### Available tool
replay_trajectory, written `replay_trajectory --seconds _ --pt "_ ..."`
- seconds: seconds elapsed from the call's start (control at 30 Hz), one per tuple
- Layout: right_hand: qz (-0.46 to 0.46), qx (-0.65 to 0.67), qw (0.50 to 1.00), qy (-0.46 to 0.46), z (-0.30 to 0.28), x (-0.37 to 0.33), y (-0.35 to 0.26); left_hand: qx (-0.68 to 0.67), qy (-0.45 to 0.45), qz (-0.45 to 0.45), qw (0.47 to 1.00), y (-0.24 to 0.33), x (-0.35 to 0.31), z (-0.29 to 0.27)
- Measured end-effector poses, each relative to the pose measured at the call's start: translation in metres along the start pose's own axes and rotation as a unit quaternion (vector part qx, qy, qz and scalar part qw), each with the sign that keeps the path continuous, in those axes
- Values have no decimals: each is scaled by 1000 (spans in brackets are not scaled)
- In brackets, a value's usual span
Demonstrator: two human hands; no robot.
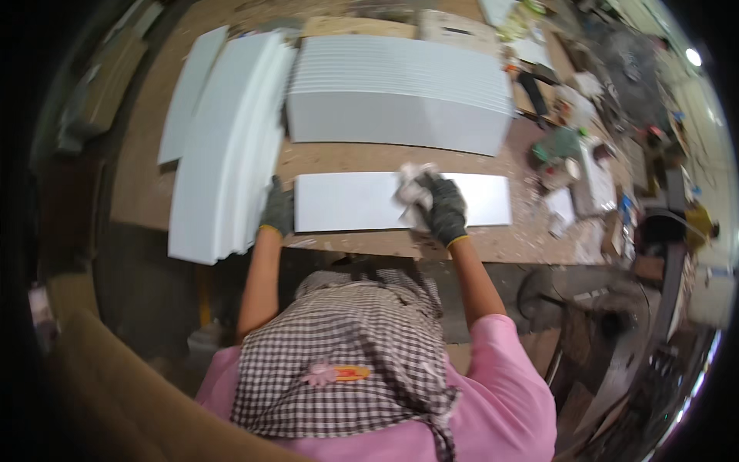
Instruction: The person wipes a white rectangular panel with a cloth, handling the panel one at a time and placing it on a stack of other panels.
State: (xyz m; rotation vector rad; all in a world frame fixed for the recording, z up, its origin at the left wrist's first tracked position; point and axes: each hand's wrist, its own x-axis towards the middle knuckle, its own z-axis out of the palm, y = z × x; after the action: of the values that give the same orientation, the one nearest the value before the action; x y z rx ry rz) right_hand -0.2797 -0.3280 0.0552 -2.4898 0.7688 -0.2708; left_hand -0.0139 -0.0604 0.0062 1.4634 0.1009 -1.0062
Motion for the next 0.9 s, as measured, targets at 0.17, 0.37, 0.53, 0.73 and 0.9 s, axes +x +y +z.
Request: replay_trajectory --seconds 0.17,0.37,0.53,0.73,0.9 --pt "83 -249 960 103 27 11 18 -17 103 -26 994 -28 0 -45" --pt "-316 -64 945 -46 55 10 -134 335 245 -21 909 -14 -5 -15" --pt "-23 85 991 105 20 14 48 371 264 94 885 -31 -7 -17" --pt "142 -50 981 126 -61 36 127 91 67 66 991 -41 6 -61" --pt "-47 -250 966 51 67 18 -27 340 107 151 922 -66 30 -77"
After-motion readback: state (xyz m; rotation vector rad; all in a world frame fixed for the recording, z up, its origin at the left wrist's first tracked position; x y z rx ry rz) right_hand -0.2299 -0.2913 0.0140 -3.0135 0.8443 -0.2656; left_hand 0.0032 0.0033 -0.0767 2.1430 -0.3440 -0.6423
